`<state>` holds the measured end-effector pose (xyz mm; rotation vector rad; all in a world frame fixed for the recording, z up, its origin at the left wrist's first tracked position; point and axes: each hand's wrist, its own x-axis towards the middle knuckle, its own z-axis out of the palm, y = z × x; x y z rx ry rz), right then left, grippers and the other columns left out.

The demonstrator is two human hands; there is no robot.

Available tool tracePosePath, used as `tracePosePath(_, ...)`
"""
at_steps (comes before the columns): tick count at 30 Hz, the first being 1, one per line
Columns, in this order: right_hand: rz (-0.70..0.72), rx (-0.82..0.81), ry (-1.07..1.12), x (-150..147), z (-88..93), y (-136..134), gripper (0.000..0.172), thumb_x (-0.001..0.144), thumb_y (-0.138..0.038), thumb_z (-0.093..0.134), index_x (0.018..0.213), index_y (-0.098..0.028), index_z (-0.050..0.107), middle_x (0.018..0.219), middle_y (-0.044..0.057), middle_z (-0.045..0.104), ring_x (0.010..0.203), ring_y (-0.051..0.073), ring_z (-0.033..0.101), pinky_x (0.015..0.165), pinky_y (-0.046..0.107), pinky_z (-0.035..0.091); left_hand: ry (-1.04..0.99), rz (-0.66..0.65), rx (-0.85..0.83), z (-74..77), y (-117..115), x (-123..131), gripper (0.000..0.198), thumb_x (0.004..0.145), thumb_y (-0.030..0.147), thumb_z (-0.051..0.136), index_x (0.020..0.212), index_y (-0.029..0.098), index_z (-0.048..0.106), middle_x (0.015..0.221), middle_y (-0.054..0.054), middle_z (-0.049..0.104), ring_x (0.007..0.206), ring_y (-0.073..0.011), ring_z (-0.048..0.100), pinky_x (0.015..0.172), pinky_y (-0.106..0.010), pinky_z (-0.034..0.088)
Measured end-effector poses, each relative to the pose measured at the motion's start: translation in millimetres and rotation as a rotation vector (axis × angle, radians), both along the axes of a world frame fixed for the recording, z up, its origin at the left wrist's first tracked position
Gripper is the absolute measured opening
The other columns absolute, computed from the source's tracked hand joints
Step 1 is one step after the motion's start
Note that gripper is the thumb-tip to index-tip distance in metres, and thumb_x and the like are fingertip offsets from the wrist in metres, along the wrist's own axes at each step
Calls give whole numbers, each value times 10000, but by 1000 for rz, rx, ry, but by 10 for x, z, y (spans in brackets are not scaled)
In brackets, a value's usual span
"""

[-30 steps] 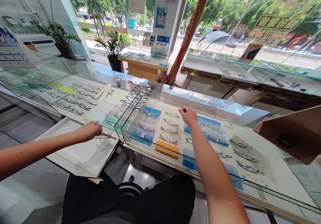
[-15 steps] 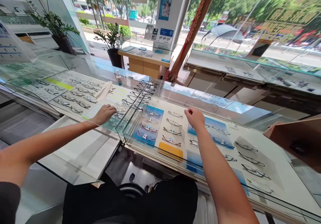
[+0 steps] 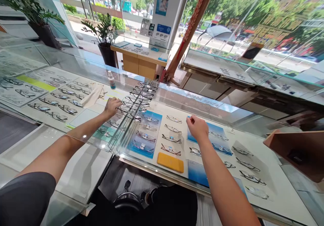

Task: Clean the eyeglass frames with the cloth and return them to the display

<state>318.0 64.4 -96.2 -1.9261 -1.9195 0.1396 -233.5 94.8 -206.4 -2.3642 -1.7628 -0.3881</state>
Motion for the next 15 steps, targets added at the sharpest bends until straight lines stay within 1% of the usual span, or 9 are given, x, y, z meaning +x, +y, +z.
tracePosePath(4, -5, 23, 0, 24, -13, 5, 323, 880, -500, 514, 665, -261, 489, 606, 40, 585, 627, 203, 471, 635, 350, 281, 14, -39, -40, -26, 321, 42, 193, 1021, 156, 562, 992, 203, 747, 1224, -161, 738, 1154, -340, 521, 999, -507, 339)
tracePosePath(8, -16, 30, 11, 36, -12, 0, 322, 875, -499, 527, 661, -261, 487, 587, 34, 565, 618, 200, 463, 632, 350, 287, 14, -102, -88, -76, 564, 132, 215, 989, 122, 539, 917, 212, 721, 1104, -151, 739, 1125, -335, 522, 969, -482, 336)
tracePosePath(11, -20, 9, 24, 32, 7, -16, 326, 885, -507, 517, 672, -260, 492, 592, 34, 565, 623, 201, 473, 632, 345, 290, 8, -140, -109, -123, 673, 157, 194, 921, 92, 573, 886, 214, 720, 1027, -148, 730, 1099, -329, 519, 944, -468, 333)
tracePosePath(15, -26, -14, 29, 25, 23, -28, 330, 888, -514, 502, 679, -260, 484, 596, 28, 556, 625, 199, 477, 635, 341, 292, -9, -163, -109, -203, 733, 133, 197, 858, 66, 582, 880, 199, 725, 976, -174, 698, 1071, -348, 498, 933, -485, 333)
